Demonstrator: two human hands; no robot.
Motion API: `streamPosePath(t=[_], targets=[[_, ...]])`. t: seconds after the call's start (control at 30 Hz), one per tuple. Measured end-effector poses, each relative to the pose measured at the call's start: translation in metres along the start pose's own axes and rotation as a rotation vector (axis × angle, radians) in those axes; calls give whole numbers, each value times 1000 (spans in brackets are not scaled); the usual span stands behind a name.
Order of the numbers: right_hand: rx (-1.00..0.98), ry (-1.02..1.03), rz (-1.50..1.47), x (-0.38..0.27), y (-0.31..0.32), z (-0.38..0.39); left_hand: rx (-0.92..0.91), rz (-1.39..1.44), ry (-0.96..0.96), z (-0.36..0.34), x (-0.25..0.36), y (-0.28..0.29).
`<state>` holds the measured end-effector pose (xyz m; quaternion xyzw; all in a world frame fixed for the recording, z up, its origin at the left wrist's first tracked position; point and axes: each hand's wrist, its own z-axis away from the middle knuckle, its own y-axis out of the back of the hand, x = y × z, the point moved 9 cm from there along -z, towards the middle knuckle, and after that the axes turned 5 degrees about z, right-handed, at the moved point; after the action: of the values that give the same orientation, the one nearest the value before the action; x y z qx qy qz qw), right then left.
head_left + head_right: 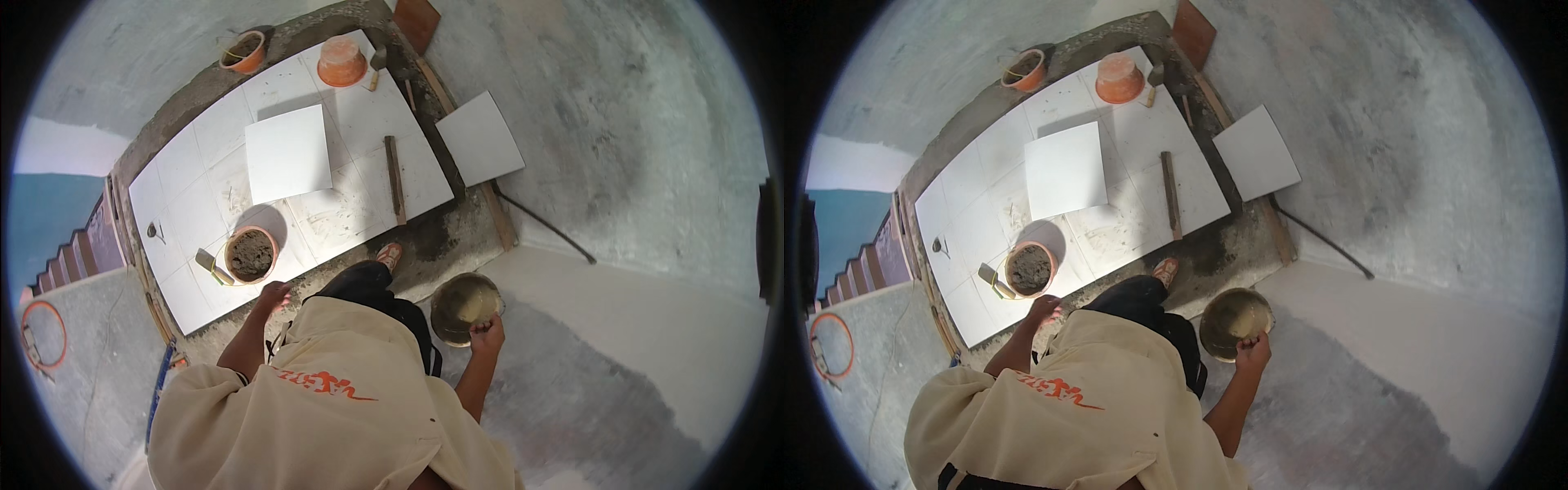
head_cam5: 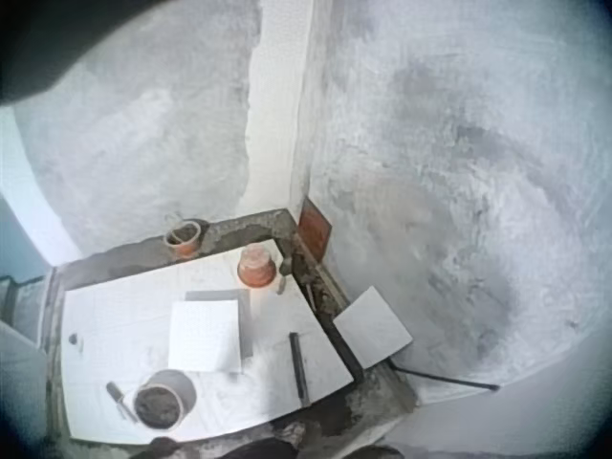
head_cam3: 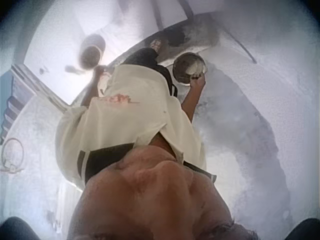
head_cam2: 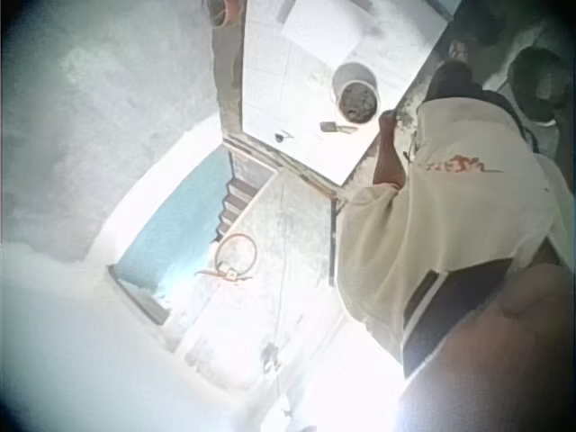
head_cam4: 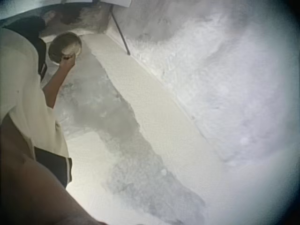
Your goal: The person kneels on the floor and uses a trowel to spread cement onto the floor. They then place white ceramic tiles onto the cement, adjusting their position and tapping them with a rubber mallet to level them.
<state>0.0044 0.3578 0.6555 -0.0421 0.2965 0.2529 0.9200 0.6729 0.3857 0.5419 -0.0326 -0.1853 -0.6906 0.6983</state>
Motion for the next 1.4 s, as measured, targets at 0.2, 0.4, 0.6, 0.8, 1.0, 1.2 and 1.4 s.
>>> streamPosePath(t=[0.2, 0.4, 0.6, 0.8, 1.0, 1.2, 1.4], targets=[[14, 106, 65, -89, -28, -33, -257, -59, -178, 56, 124, -107], [-64, 179, 261, -164, -98, -57, -365, -94, -210, 103, 146, -170], [-224, 137, 417, -201, -174, -109, -309, 159, -220, 123, 139, -211], [-391, 167, 640, -205, -247, -155, -182, 237, -286, 153, 162, -261], [-600, 224, 951, -196, -338, -161, 21, 57, -259, 142, 152, -299], [-730, 303, 1224, -154, -444, -166, -111, -162, -87, 86, 126, -371], [-861, 562, 1561, -90, -580, -200, -36, -225, 209, 82, 113, -393]])
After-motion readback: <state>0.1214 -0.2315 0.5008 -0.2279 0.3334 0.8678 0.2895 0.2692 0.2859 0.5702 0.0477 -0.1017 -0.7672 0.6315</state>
